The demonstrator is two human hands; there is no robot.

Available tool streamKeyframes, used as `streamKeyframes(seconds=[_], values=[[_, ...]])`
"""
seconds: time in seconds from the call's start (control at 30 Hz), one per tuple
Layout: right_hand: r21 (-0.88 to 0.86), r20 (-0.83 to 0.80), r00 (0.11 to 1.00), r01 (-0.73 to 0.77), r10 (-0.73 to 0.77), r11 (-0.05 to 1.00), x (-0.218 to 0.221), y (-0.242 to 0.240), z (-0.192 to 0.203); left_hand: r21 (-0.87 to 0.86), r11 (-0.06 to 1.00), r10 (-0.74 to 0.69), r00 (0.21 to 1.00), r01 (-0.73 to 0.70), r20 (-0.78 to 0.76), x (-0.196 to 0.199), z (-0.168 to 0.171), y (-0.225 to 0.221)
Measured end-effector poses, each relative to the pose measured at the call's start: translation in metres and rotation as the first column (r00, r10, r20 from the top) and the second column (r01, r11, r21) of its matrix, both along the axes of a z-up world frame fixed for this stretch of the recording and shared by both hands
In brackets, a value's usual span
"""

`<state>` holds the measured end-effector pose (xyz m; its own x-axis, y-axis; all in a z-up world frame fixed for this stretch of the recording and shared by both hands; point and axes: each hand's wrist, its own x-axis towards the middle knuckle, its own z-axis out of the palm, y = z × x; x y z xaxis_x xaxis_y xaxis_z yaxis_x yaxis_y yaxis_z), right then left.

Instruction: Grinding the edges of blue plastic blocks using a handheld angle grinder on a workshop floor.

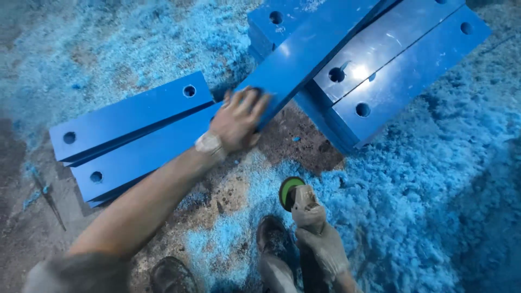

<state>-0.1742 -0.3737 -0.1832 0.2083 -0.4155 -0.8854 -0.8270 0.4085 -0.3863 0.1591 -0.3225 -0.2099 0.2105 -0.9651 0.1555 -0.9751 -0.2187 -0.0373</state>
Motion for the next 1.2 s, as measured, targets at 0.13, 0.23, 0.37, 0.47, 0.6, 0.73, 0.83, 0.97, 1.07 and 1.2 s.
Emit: streamKeyframes(seconds=[0.13,0.23,0.37,0.47,0.6,0.73,0.83,0.97,1.07,1.2], values=[[-0.017,0.027,1.0,0.016,-0.015,1.0,-0.016,0.002,-0.019,-0.01,0.97,0.221,0.9,-0.243,-0.376,-0.012,0.058,0.071],[-0.034,0.048,0.997,0.061,-0.059,0.998,-0.024,0.001,-0.039,0.075,0.948,0.295,0.77,-0.309,-0.566,-0.009,0.082,0.128],[-0.113,-0.008,1.0,-0.02,0.019,0.993,-0.022,0.002,-0.043,0.327,0.861,0.48,0.412,-0.389,-0.774,-0.016,0.094,0.215],[-0.138,0.085,0.99,0.122,-0.111,0.983,-0.022,0.012,-0.032,0.373,0.806,0.544,0.324,-0.461,-0.774,-0.039,0.078,0.277],[-0.252,0.0,0.998,0.057,-0.059,0.966,-0.039,0.009,-0.037,0.501,0.639,0.64,0.042,-0.584,-0.767,-0.07,0.027,0.337],[-0.205,0.132,0.981,0.166,-0.141,0.965,-0.036,0.013,-0.015,0.323,0.702,0.601,0.285,-0.634,-0.747,-0.086,-0.033,0.387],[-0.216,0.103,0.988,0.135,-0.115,0.967,-0.034,0.018,-0.009,0.334,0.661,0.633,0.261,-0.671,-0.728,-0.092,-0.061,0.426],[-0.167,0.108,0.988,0.131,-0.114,0.977,-0.007,0.041,0.022,0.389,0.612,0.718,0.276,-0.689,-0.64,-0.094,-0.086,0.468],[-0.303,-0.191,0.922,-0.381,0.337,0.873,0.028,0.051,0.039,0.452,0.562,0.793,0.295,-0.693,-0.533,-0.092,-0.097,0.482],[-0.268,-0.299,0.816,-0.569,0.495,0.777,0.064,0.062,0.042,0.507,0.573,0.813,0.525,-0.644,-0.252,-0.101,-0.101,0.46]])
